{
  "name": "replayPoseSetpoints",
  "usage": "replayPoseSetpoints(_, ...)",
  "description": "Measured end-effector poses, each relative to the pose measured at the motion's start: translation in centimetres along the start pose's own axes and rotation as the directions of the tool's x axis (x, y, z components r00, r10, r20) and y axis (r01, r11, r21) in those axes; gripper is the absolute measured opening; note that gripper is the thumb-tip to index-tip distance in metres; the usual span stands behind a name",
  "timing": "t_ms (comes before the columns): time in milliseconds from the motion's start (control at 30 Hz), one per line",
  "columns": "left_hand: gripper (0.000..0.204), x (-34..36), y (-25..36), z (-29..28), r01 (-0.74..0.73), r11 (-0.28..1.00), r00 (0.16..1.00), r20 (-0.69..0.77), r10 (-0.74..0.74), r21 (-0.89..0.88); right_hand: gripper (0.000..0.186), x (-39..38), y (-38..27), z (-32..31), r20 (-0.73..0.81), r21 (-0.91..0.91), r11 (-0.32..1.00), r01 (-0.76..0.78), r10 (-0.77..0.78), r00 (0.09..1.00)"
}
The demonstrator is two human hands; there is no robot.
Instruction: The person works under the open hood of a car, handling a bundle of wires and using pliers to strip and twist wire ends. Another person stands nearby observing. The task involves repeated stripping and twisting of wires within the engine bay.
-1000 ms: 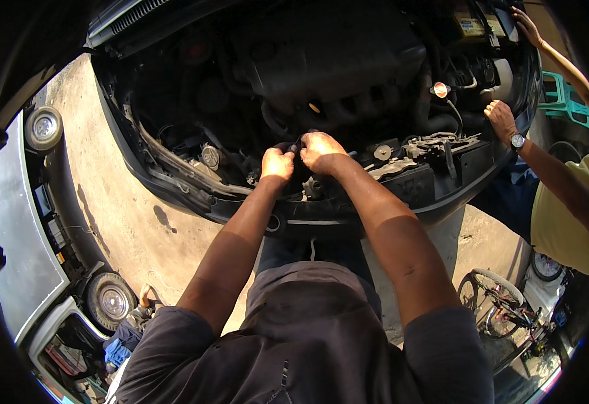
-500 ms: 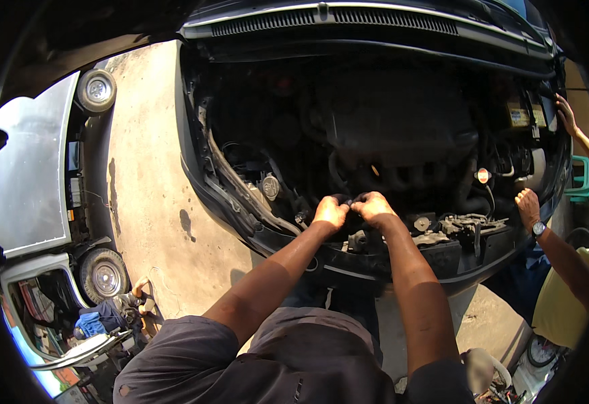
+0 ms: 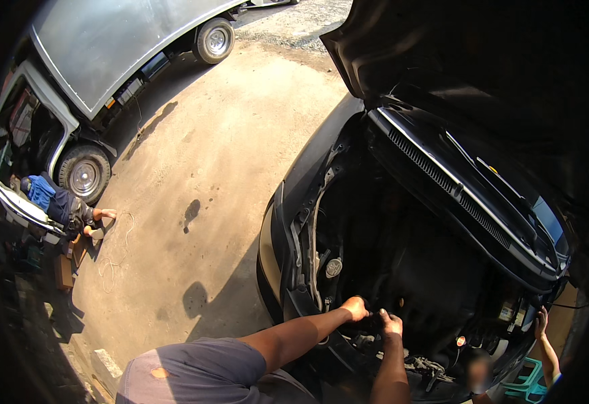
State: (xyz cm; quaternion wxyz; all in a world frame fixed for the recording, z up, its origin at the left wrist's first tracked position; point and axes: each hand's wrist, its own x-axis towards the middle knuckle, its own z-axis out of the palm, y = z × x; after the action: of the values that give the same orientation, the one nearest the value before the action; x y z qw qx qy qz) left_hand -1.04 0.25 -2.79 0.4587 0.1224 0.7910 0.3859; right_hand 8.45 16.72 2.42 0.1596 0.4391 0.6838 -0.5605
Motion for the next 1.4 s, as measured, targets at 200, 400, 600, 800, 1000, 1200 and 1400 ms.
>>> replayPoseSetpoints(200,0.042,0.9,-0.7,1.5,-0.009,0.999,0.998,0.066,0.006,0.045,0.046,2.2,1.3,0.1,-0.09,-0.322,0.931,-0.173,0.152,0.984)
replayPoseSetpoints(400,0.037,0.7,1.0,2.3,0.106,0.993,0.994,-0.022,-0.105,0.06,0.029,1.3,1.6,0.2,-0.094,-0.038,0.988,-0.147,0.143,0.985)
replayPoseSetpoints(600,0.037,-1.3,2.0,1.9,0.094,0.991,0.988,-0.133,-0.081,0.092,0.029,-1.3,-1.0,0.7,-0.15,-0.238,0.969,-0.074,0.039,0.988)
replayPoseSetpoints(800,0.036,-1.1,1.7,1.6,0.055,0.996,0.987,-0.154,-0.043,0.077,0.03,-2.1,-1.7,0.6,-0.063,-0.196,0.981,0.003,-0.015,0.998)
replayPoseSetpoints(1000,0.042,-1.0,1.7,-0.1,-0.093,0.988,0.995,-0.013,0.095,0.122,0.036,-2.0,-1.7,0.9,-0.119,-0.296,0.954,-0.042,0.006,0.993)
replayPoseSetpoints(1200,0.033,0.4,1.3,-0.5,-0.015,1.0,0.994,0.107,0.012,0.027,0.035,-0.4,0.0,1.0,-0.055,-0.297,0.954,-0.031,0.016,0.998)
replayPoseSetpoints(1400,0.028,-0.8,1.1,-0.7,-0.082,0.995,0.994,0.071,0.085,-0.051,0.021,-0.2,0.0,1.0,-0.019,-0.268,0.963,0.025,-0.032,0.999)
